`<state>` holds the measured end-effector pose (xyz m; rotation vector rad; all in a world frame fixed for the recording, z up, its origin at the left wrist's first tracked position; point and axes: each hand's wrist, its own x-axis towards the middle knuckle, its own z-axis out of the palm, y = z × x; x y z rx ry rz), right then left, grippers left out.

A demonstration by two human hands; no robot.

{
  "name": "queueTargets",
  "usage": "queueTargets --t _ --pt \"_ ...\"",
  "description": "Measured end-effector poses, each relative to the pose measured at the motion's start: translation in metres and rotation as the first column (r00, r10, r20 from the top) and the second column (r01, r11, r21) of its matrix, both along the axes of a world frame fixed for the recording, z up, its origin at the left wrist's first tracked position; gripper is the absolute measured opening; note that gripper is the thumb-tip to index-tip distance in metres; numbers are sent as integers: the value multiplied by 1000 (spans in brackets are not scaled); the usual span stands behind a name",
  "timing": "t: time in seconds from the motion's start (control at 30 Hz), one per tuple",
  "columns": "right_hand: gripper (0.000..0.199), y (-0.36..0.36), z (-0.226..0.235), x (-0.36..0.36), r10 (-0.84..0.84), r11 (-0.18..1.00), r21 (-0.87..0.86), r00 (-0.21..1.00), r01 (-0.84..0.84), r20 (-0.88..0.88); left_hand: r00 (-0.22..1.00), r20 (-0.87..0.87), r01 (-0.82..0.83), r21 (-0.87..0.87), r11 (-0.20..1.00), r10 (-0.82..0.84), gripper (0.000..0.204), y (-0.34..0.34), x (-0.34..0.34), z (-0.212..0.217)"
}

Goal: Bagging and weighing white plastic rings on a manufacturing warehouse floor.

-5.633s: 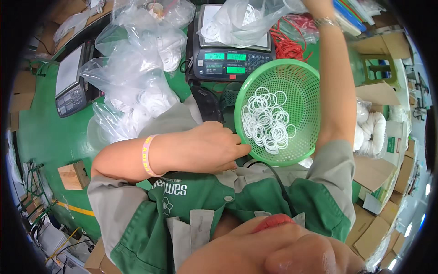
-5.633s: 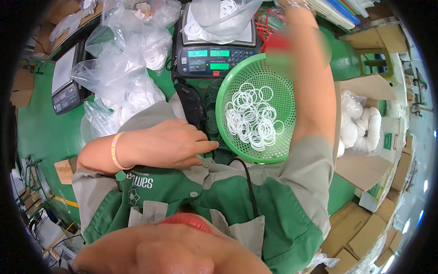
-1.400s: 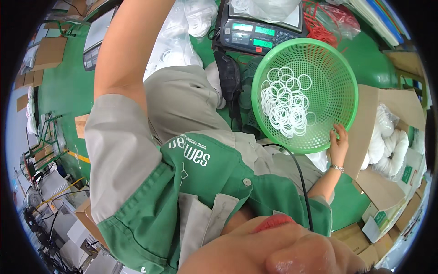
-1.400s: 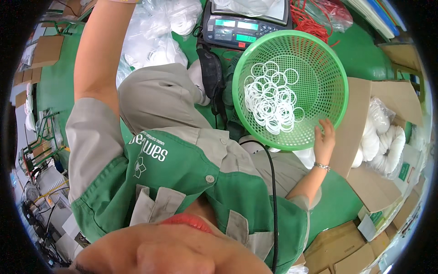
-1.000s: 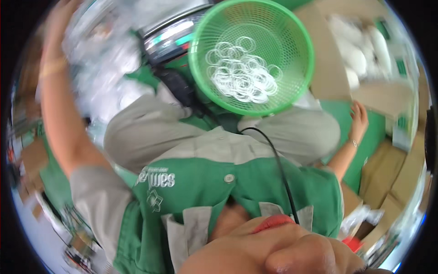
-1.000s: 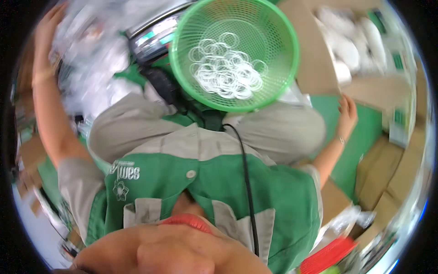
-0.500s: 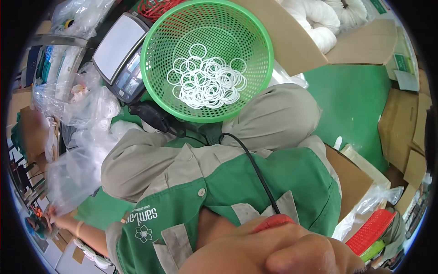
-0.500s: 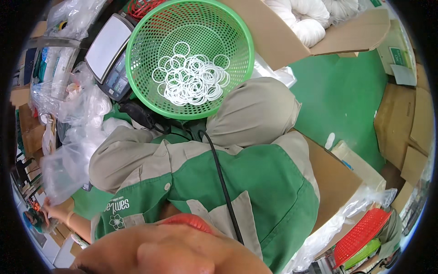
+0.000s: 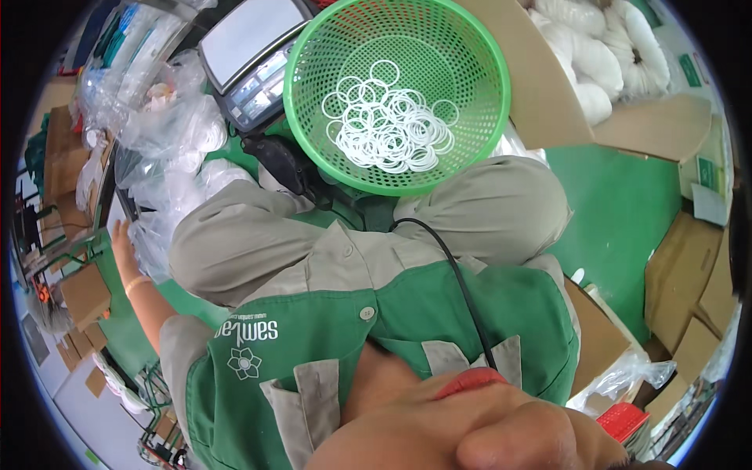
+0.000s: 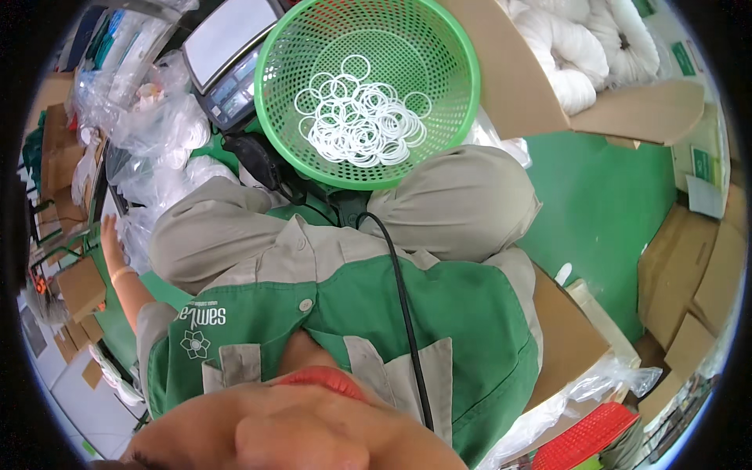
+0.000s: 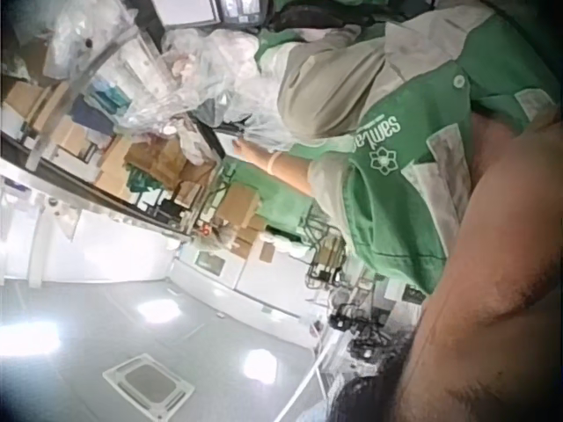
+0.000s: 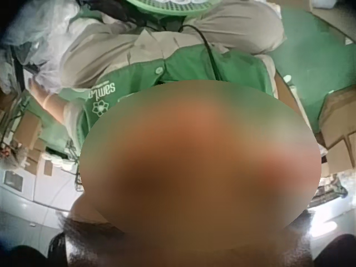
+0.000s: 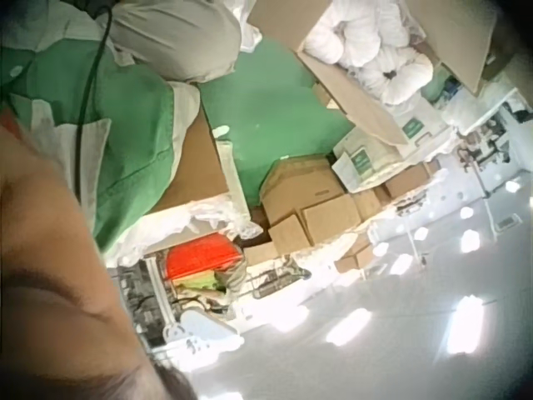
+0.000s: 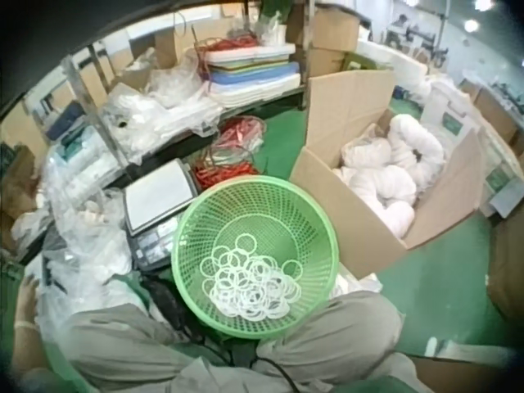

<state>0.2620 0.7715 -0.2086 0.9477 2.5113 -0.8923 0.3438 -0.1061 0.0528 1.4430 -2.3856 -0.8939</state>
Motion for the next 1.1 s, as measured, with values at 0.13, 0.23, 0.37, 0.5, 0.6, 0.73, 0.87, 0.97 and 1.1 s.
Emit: queueTargets --t 0.13,0.23,0.37,0.5,0.6,0.73,0.87,0.97,1.1 --pt "15 16 17 -5 -224 927 -320 973 195 -58 941 -141 246 -340 908 -308 48 -21 -11 34" --pt "15 39 48 -5 -439 782 -532 893 326 -99 871 -309 324 -223 919 -382 43 66 -59 65" --pt "16 45 96 -14 -617 555 -782 771 284 -158 696 -428 544 -210 812 -577 40 149 -97 95" --pt "17 38 178 -30 -637 471 -873 636 -128 -437 620 -369 676 -197 710 -693 39 221 -124 107" --pt "17 74 235 -45 -478 270 -789 634 -552 -608 447 -312 848 -152 508 -838 37 265 -147 93" --pt "27 -28 316 -89 -507 37 -691 582 -722 -635 256 -317 966 40 256 -913 41 307 -166 85" --pt "35 -63 326 -130 -539 -315 -622 675 -717 -505 206 -481 937 347 31 -852 43 334 -176 67" --pt "48 -101 327 -145 -543 -156 -724 671 -672 -506 252 -522 910 413 17 -815 61 343 -173 51" --pt "58 -163 318 -158 -467 -281 -715 743 -640 -481 365 -542 866 496 62 -757 63 338 -181 41"
